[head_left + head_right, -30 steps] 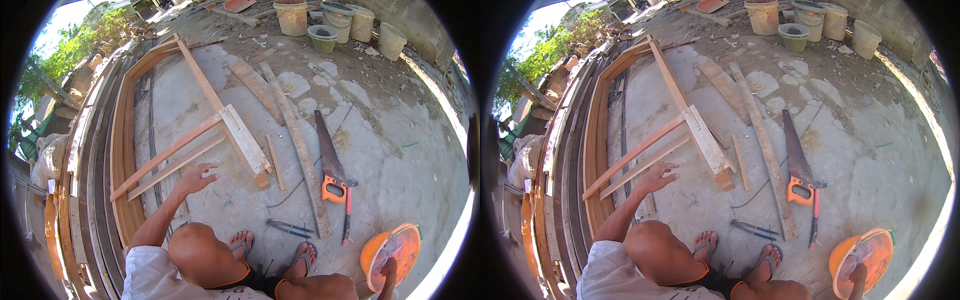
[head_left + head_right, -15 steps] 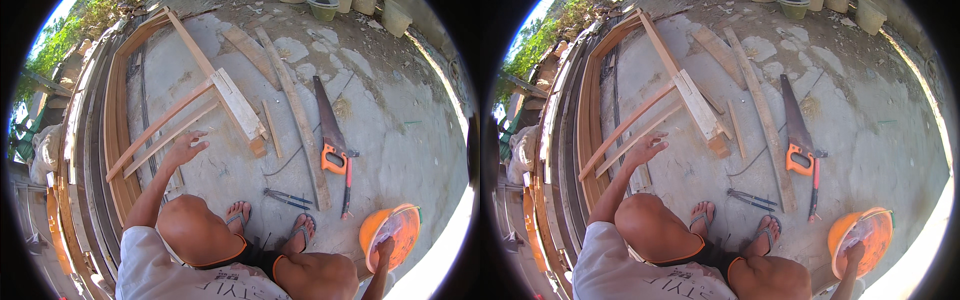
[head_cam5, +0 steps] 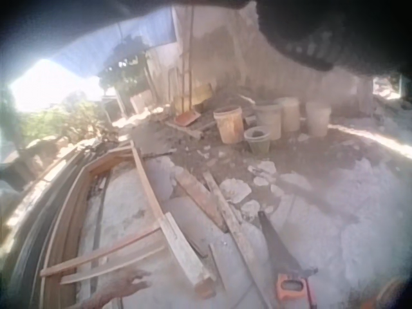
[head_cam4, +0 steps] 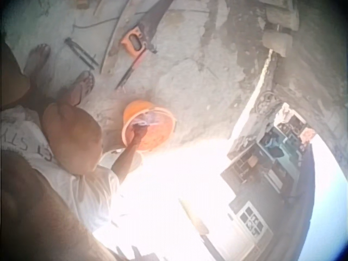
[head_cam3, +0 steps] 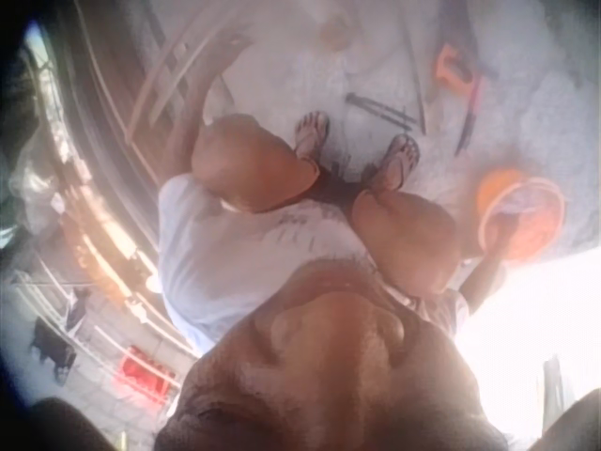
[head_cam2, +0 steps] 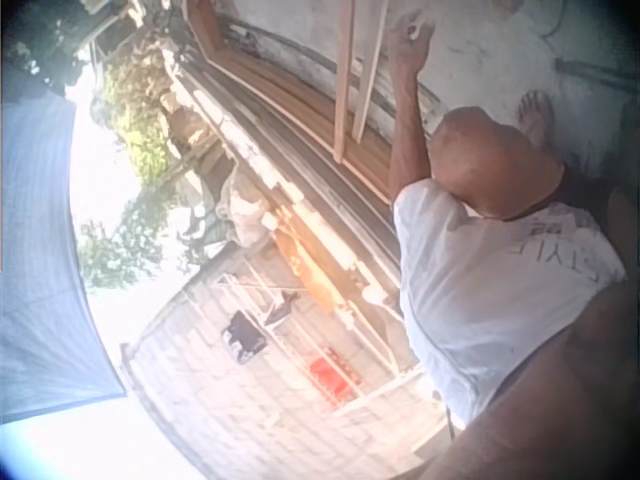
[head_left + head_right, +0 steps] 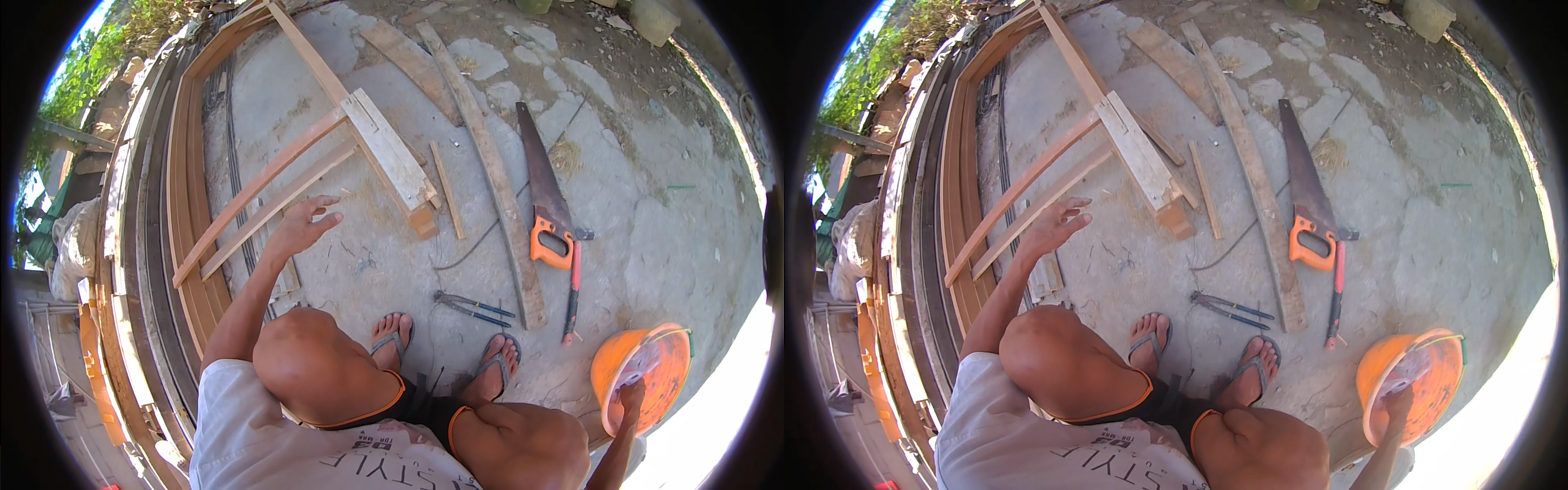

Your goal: The person kneels on a concrete floor and uses a hand saw to cut a piece of light-colored wood. They hold the wood steady with one hand and saw with the other, occasionally pausing to adjust the wood or inspect the cut.

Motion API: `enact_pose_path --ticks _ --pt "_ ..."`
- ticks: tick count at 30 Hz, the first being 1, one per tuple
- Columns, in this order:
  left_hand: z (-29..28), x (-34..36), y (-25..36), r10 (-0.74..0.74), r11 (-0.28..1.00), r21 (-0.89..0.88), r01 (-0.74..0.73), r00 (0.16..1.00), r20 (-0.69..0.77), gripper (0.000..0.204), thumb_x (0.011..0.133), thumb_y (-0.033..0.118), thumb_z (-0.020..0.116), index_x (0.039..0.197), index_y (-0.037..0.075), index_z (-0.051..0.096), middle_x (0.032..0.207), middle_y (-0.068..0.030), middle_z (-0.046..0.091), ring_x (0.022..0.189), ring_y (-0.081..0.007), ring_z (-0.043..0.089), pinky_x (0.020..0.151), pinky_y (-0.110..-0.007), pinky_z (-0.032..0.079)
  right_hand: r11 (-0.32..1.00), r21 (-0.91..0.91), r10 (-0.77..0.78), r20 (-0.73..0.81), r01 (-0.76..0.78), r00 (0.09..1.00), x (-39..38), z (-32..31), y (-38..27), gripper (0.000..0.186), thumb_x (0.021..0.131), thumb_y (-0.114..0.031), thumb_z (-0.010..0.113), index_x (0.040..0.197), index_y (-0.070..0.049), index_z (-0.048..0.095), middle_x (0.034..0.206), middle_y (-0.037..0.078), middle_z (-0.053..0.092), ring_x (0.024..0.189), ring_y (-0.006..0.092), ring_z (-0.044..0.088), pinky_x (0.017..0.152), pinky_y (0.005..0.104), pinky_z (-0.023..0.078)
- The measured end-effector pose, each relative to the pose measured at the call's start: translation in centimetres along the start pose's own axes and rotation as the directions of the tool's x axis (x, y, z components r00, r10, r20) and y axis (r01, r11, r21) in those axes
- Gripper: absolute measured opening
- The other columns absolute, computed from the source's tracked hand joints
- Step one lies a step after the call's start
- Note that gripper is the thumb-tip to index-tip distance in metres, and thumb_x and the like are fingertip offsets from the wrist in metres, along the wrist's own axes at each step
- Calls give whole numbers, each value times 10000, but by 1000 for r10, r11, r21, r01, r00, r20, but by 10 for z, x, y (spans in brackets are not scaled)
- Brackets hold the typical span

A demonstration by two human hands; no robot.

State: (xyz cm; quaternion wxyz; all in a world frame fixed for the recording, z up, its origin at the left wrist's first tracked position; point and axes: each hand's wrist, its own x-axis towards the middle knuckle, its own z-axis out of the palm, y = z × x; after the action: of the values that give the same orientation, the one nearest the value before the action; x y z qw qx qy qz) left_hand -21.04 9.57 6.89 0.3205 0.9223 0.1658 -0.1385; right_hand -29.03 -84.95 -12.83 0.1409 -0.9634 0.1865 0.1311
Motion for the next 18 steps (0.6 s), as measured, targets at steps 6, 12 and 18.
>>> enact_pose_path --ticks 6,12,18 --pt "-7 10 4 28 1000 -14 -28 1000 1 593 1019 417 710 1449 19 624 1397 -243 662 1307 -388 642 1090 -462 516 992 120 37 27 -40 999 -26 -41 -6 250 896 -46 710 1111 70 657 807 195 716 598 312 684 545 410 522" --pt "5 32 3 80 991 -110 -76 996 32 545 1036 321 690 1443 -32 606 1392 -219 669 1326 -330 628 1114 -423 482 865 471 318 -245 -175 916 -44 -62 -12 335 989 -190 758 1213 10 608 815 128 714 637 151 663 517 274 502" --pt "3 49 -19 91 995 -51 -89 995 43 564 1083 334 612 1498 -46 559 1510 -230 581 1407 -334 541 1182 -418 414 823 490 387 -111 -289 915 -39 -96 -53 247 1039 -208 652 1140 14 695 860 106 752 690 158 721 638 310 560"
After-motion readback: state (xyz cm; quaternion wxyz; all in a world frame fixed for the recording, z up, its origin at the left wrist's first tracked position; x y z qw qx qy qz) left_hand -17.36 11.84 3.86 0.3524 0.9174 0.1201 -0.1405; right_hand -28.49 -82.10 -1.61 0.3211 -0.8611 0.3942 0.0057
